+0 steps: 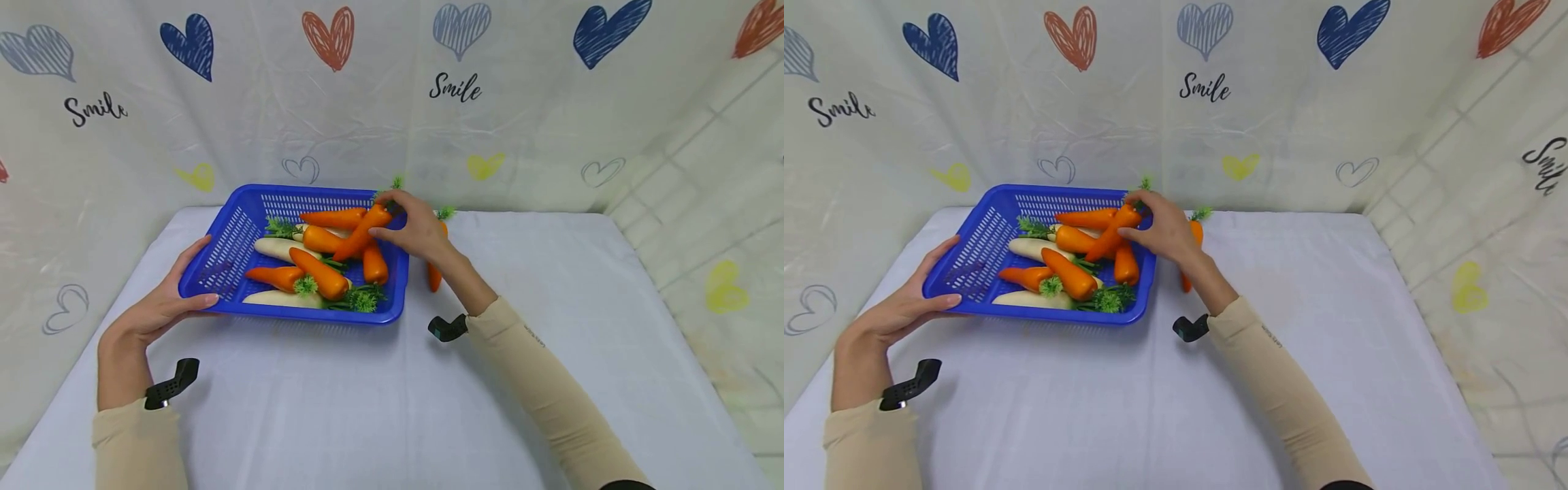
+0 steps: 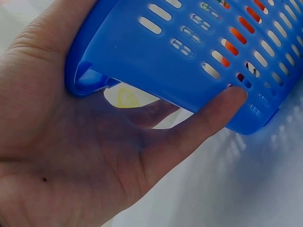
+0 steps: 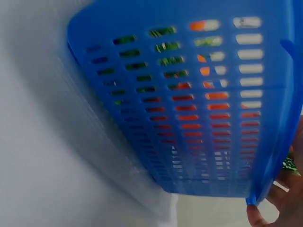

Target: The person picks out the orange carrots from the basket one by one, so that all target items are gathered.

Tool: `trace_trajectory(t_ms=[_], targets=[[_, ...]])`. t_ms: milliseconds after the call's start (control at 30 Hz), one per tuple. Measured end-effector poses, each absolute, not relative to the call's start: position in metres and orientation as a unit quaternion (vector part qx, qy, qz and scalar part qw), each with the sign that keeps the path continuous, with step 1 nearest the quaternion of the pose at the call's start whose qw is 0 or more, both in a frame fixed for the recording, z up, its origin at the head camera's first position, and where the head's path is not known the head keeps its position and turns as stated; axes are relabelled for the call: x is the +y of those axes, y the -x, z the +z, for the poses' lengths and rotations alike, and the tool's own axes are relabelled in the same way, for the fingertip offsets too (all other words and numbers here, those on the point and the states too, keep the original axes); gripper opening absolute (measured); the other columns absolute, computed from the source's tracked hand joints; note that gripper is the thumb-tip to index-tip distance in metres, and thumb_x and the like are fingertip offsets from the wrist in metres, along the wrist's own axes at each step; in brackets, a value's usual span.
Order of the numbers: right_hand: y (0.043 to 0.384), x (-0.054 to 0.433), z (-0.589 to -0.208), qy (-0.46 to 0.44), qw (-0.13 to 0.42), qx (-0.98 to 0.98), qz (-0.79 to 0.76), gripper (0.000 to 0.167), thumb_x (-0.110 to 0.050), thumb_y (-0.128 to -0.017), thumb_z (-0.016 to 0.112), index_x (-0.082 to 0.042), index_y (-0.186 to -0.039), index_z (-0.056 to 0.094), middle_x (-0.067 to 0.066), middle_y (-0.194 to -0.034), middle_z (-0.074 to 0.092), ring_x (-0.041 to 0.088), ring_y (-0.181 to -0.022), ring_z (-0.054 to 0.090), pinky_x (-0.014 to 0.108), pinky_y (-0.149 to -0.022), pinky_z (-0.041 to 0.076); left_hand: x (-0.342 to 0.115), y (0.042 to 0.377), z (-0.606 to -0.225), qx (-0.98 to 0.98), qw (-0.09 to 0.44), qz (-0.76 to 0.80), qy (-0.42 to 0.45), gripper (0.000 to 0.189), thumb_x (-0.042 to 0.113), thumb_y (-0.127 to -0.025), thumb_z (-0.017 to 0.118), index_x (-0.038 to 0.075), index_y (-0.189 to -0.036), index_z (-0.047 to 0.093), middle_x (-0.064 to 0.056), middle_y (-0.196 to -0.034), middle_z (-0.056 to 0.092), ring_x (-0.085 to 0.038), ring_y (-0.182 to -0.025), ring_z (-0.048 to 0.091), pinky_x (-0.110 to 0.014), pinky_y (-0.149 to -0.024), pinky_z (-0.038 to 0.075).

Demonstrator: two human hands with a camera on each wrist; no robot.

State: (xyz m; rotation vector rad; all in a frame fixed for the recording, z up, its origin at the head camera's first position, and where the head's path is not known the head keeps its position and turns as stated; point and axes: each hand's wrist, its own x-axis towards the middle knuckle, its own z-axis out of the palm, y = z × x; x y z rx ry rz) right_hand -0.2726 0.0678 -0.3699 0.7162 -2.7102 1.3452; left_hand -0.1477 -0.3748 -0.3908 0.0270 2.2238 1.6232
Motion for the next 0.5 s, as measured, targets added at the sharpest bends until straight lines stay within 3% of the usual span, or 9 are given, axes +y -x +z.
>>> trace_trajectory(t_ms=[233,500], targets=[[0.2721,0.0616,-0.3733,-0.244,0.022,-0.840,0.484,0.052,-0.027,-0.090,0.084,-0.013,-0.134,0.060,0.008,-0.137,0.064,0.032,-0.114,0.068,0.051,-0.105,0.054,-0.3745,0.1477,-0.3922,0.793,0.187,0.580,-0.005,0.098,0.017,-0.102,0.062,0.066,-0.156,-0.004,-0.023,-0.171,-0.007,-0.056,-0.143,0.029,-0.027,-0.089,0.061],[0.2687,0.0685,-0.3667,-0.207,0.027,-0.808,0.551,0.051,-0.023,-0.090,0.083,-0.013,-0.134,0.060,0.006,-0.136,0.062,0.031,-0.113,0.063,0.045,-0.099,0.055,-0.3738,0.1483,-0.3908,0.795,0.188,0.577,-0.006,0.097,0.017,-0.102,0.061,0.065,-0.156,-0.004,-0.024,-0.170,-0.006,-0.055,-0.142,0.030,-0.031,-0.090,0.062]])
